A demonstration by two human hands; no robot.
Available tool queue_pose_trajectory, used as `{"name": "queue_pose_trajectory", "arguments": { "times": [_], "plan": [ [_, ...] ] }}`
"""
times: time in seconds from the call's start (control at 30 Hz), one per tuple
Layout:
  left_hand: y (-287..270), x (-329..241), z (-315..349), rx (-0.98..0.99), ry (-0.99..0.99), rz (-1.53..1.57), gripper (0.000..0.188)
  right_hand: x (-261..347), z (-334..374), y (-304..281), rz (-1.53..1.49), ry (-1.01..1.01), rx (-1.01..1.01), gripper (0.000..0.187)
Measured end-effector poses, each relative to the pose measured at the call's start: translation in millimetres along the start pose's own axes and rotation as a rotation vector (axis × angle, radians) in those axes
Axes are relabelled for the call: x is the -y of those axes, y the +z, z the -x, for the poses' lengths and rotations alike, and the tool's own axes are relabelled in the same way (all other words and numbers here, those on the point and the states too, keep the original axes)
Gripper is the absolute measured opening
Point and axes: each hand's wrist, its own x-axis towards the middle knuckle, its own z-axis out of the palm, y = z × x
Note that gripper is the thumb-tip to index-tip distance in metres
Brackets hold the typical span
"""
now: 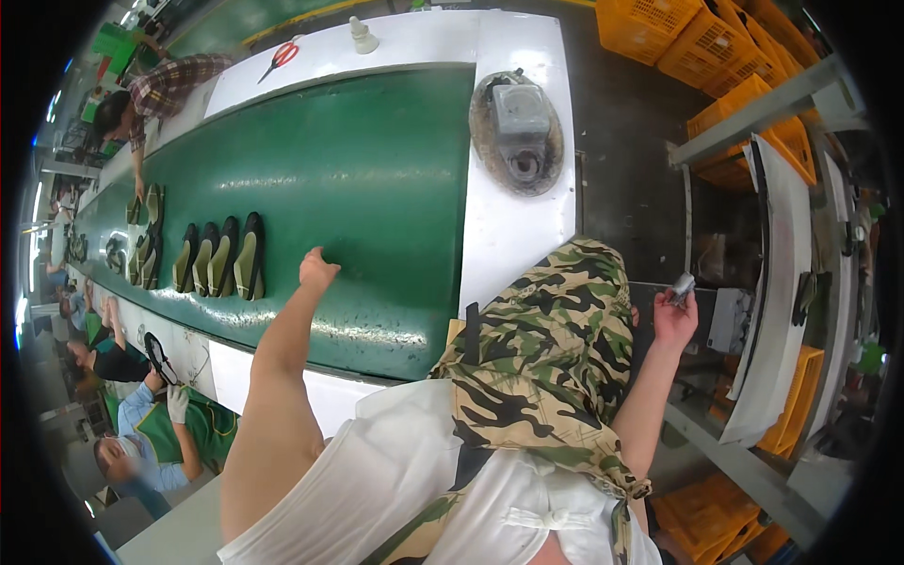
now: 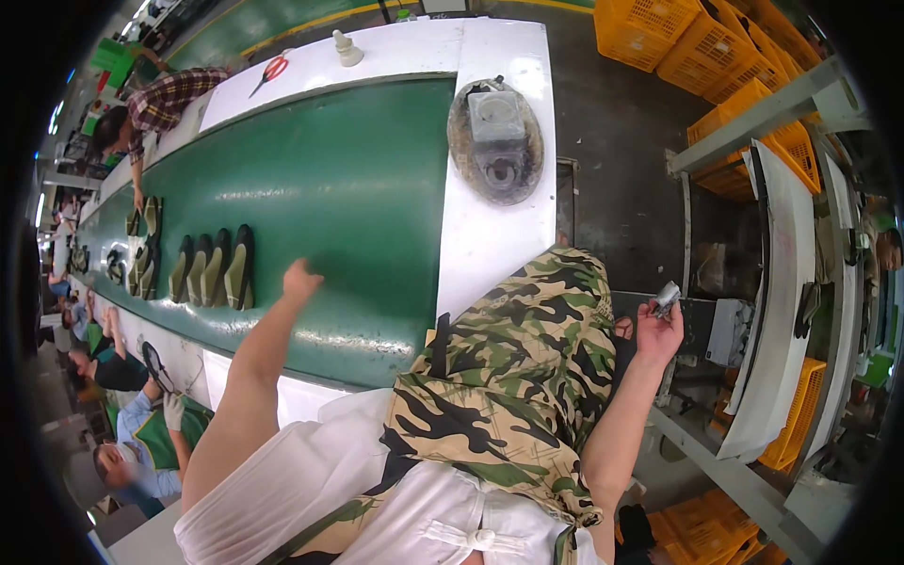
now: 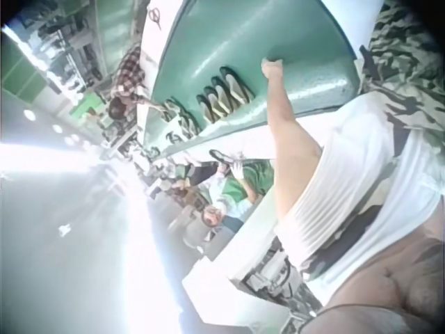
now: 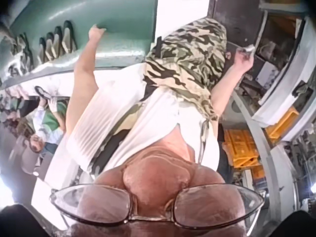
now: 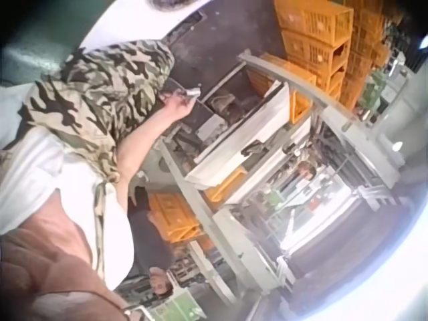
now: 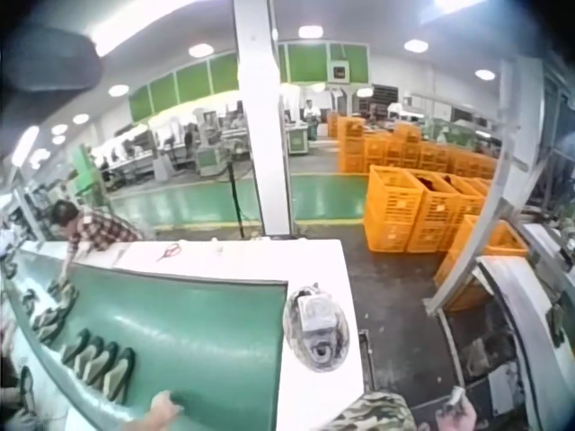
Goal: Cleaning and preparing shoes on a factory production line.
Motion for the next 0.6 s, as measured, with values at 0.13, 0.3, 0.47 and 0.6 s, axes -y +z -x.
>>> {"name": "queue_pose_trajectory", "arguments": {
  "times": [0.13,0.3,0.47,0.6],
  "plan": [
    [-5.7,38.0,2.3,-0.137,-0.134,0.079,0.072,0.2,-3.0,4.0,0.013,0.022,0.015,0.022],
    [-36.0,93.0,8.4,-0.454,-0.211,0.057,0.061,-5.9,-2.8,30.0,0.035,0.042,0.029,0.024],
    [-70.1,155.7,-3.1,-0.504,-0.426,0.103,0.076,-18.8,-4.4,51.6,0.083,0.058,0.053,0.024],
    [-75.2,159.0,-15.4,-0.426,-0.444,0.145,0.082,-18.1,2.4,65.0,0.112,0.054,0.048,0.024]
  ]
}}
